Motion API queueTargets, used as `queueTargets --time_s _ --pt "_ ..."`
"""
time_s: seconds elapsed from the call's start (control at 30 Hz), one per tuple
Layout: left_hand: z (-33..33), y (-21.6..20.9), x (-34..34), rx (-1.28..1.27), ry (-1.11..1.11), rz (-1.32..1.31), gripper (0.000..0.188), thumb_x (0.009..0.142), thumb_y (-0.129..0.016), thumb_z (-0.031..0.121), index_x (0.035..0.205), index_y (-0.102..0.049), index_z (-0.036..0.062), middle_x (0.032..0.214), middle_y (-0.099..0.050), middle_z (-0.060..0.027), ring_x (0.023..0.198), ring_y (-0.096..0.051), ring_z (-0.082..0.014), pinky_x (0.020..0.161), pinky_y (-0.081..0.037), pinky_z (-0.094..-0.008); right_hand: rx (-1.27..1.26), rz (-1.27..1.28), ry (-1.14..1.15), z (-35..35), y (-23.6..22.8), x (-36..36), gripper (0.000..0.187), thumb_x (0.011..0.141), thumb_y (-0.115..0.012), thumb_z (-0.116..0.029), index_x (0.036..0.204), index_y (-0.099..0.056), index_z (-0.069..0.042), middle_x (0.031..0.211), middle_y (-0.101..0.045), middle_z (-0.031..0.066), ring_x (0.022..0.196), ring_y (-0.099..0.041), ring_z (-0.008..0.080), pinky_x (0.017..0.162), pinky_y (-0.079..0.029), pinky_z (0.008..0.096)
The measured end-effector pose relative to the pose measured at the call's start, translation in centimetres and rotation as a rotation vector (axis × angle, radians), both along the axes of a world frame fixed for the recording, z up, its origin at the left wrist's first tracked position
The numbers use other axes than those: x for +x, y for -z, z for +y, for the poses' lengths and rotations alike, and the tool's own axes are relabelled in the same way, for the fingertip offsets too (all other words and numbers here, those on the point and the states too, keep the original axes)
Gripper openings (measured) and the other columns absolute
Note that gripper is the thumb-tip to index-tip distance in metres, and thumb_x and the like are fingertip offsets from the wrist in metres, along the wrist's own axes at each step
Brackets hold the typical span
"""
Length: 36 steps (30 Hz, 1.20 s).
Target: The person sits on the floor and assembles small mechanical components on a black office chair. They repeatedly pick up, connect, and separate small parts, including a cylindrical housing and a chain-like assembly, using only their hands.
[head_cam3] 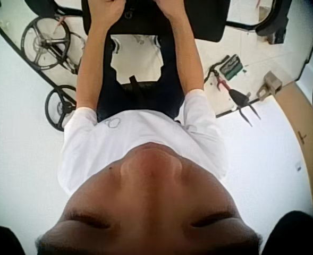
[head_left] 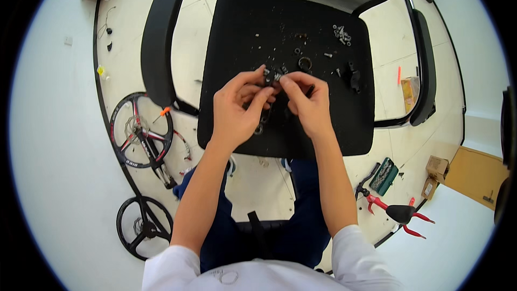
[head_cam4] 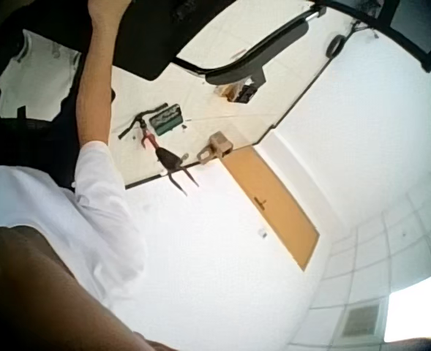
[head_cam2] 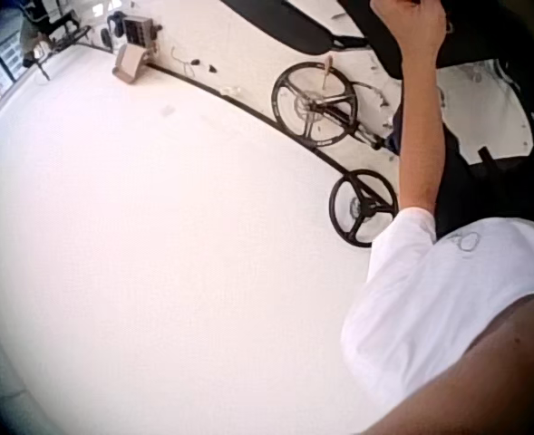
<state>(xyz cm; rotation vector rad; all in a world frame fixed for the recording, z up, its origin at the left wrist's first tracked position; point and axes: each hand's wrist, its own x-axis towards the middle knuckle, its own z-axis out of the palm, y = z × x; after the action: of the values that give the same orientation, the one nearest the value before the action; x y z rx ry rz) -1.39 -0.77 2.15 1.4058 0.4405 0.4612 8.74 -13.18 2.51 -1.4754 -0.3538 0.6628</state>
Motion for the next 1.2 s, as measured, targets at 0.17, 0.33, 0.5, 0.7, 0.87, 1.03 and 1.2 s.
queueTargets --time_s 0.17,0.33,0.5,0.7,0.87,1.03,1.2 --pt "-0.5 0.2 -0.3 -0.048 0.027 -0.009 0.035 0.089 -0.063 -0.008 0.123 -0.059 -0.0036 0.1 -0.069 -0.0109 0.078 -0.069 -0.0136 0.068 -0.057 -0.025 0.012 -0.062 0.113 0.1 0.8 -0.8 0.006 0.084 -0.072 -0.006 0.085 -0.071 0.0 0.064 -0.057 -0.0064 0.054 -0.038 -0.0029 0.048 -0.026 0.0186" --pt "-0.3 0.7 0.8 -0.076 0.057 -0.011 0.038 0.089 -0.063 -0.009 0.126 -0.058 -0.0029 0.096 -0.068 -0.0103 0.077 -0.068 -0.0116 0.065 -0.056 -0.0232 -0.013 -0.201 0.135 0.3 2.2 -0.4 0.009 0.08 -0.074 -0.006 0.085 -0.069 0.0 0.068 -0.058 -0.0062 0.051 -0.036 -0.0028 0.046 -0.024 0.0188" --pt "-0.5 0.4 -0.7 0.045 0.09 0.052 0.037 0.088 -0.064 -0.009 0.125 -0.06 -0.0031 0.093 -0.068 -0.0095 0.076 -0.067 -0.0114 0.065 -0.056 -0.0229 0.146 0.218 0.056 -0.8 0.8 -0.2 0.009 0.089 -0.069 -0.008 0.091 -0.071 0.0 0.068 -0.058 -0.0064 0.054 -0.041 -0.0018 0.047 -0.028 0.0185" --pt "-0.1 0.9 0.0 0.017 0.042 0.055 0.036 0.088 -0.064 -0.008 0.124 -0.061 -0.0025 0.092 -0.068 -0.0099 0.077 -0.068 -0.0119 0.066 -0.056 -0.023 -0.023 0.034 0.113 -0.1 0.7 -0.6 0.016 0.093 -0.067 -0.014 0.094 -0.072 0.001 0.078 -0.067 -0.0015 0.057 -0.045 -0.001 0.05 -0.032 0.0172" --pt "0.0 1.2 0.3 0.048 0.011 0.006 0.035 0.088 -0.063 -0.008 0.123 -0.061 -0.0031 0.092 -0.068 -0.0097 0.076 -0.068 -0.0116 0.066 -0.056 -0.0235 0.024 0.026 0.119 0.4 0.1 -0.5 0.011 0.088 -0.071 -0.007 0.096 -0.071 0.001 0.08 -0.068 -0.0011 0.054 -0.041 -0.0029 0.047 -0.028 0.0177" --pt "0.1 1.6 -0.1 0.085 0.046 0.022 0.035 0.088 -0.064 -0.008 0.123 -0.061 -0.0036 0.095 -0.067 -0.0105 0.076 -0.068 -0.0119 0.065 -0.056 -0.0237 -0.032 -0.033 0.136 0.6 0.5 -0.7 0.013 0.086 -0.073 -0.006 0.096 -0.072 0.003 0.072 -0.063 -0.0042 0.052 -0.04 -0.0033 0.047 -0.027 0.0172" --pt "0.1 1.7 0.2 0.11 -0.005 -0.004 0.035 0.088 -0.064 -0.008 0.122 -0.061 -0.0042 0.098 -0.067 -0.0115 0.077 -0.068 -0.0122 0.065 -0.056 -0.0234 -0.039 0.093 0.166 1.1 -0.1 -1.0 0.014 0.086 -0.075 -0.01 0.092 -0.073 0.003 0.07 -0.063 -0.0039 0.056 -0.043 -0.0031 0.048 -0.031 0.0177"
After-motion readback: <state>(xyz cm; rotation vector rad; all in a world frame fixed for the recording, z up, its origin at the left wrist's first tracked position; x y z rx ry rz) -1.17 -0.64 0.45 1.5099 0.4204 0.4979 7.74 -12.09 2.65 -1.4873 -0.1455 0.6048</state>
